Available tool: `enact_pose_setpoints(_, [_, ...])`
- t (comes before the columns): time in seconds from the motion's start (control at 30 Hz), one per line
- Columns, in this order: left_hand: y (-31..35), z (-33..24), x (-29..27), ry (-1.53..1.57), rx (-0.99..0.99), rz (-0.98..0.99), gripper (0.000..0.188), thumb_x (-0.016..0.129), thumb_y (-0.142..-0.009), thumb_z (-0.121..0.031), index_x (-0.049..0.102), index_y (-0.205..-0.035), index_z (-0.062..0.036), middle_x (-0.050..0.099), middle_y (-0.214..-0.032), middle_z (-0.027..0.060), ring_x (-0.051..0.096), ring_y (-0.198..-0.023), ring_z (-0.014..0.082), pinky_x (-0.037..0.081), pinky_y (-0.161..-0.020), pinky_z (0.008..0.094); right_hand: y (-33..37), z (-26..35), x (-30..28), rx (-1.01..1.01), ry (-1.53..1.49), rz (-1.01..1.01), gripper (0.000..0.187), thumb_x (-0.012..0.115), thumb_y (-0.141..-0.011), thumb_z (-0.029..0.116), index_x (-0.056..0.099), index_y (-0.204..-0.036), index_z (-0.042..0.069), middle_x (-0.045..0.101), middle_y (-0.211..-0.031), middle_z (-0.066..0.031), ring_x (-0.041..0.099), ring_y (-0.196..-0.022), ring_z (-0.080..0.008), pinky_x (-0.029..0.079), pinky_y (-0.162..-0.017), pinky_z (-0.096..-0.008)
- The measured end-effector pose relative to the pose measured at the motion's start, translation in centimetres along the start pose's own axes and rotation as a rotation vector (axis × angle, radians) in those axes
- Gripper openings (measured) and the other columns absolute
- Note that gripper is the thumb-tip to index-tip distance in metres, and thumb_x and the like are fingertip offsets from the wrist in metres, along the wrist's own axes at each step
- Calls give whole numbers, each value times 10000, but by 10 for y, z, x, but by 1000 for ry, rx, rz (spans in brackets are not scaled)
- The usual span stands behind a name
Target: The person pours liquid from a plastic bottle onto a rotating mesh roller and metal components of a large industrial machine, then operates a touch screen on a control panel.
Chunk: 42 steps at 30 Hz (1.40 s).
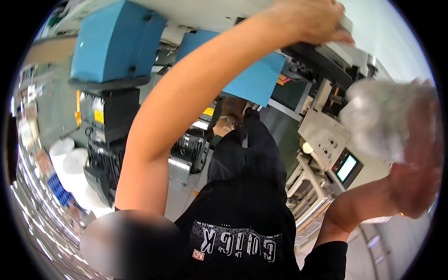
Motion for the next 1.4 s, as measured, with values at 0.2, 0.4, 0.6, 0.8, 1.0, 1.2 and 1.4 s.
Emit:
enact_pose_setpoints(0.2, [-1,-6,8,-98,85,-22,483,578,-777,-518,644,-814,-41,645,-786,113,622,-771,240,463,-689,361,186,-47,58,470,-133,-371,737,719,-709,204,360,-1322,11,454,-1248,-201,451,-1160,-362,356,-994,-471])
enact_pose_setpoints(0.4, [-1,-5,10,-127,33,55,522,561,-785,-528,644,-799,-13,657,-798,143,642,-764,262,483,-684,378,317,-112,85,844,-22,-578,669,742,-678,98,424,-1256,-16,515,-1183,-124,502,-1091,-209,407,-947,-354])
enact_pose_setpoints(0.6, [-1,-13,1,-235,60,-31,508,546,-796,-525,624,-780,-22,649,-763,148,635,-765,300,482,-691,415,406,-165,120,968,86,-629,602,772,-663,89,468,-1169,-30,563,-1093,-104,550,-991,-187,424,-882,-297])
enact_pose_setpoints(0.8, [-4,-5,21,-251,-174,190,586,490,-819,-587,611,-969,-34,653,-774,161,638,-768,250,466,-722,393,508,-192,116,1108,177,-751,649,797,-634,124,436,-1147,-42,542,-1077,-129,546,-989,-202,435,-868,-319])
enact_pose_setpoints(1.0, [-6,41,23,-362,-135,140,699,431,-772,-719,590,-1178,-173,627,-1086,117,569,-1056,262,391,-914,336,578,-172,92,1230,201,-899,652,797,-632,124,426,-1142,-42,540,-1073,-137,549,-979,-209,442,-861,-321])
enact_pose_setpoints(1.2, [-9,59,29,-283,-177,245,632,417,-820,-663,606,-1137,-150,640,-1035,86,578,-1008,226,386,-891,299,653,-165,78,1255,178,-1049,676,798,-635,121,416,-1168,-47,537,-1082,-131,548,-983,-211,448,-852,-315])
enact_pose_setpoints(1.4, [-15,68,20,-205,-225,174,506,447,-883,-532,611,-1126,-119,631,-1050,79,550,-1001,172,369,-893,268,701,-188,65,1221,122,-1121,647,800,-641,120,440,-1154,-39,538,-1080,-124,547,-978,-204,450,-845,-314])
Point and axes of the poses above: each hand's wrist, its own y-axis away from the middle knuckle, its own x-axis out of the palm, z = x × y, the point moved 9 cm from there along -y, towards the middle knuckle
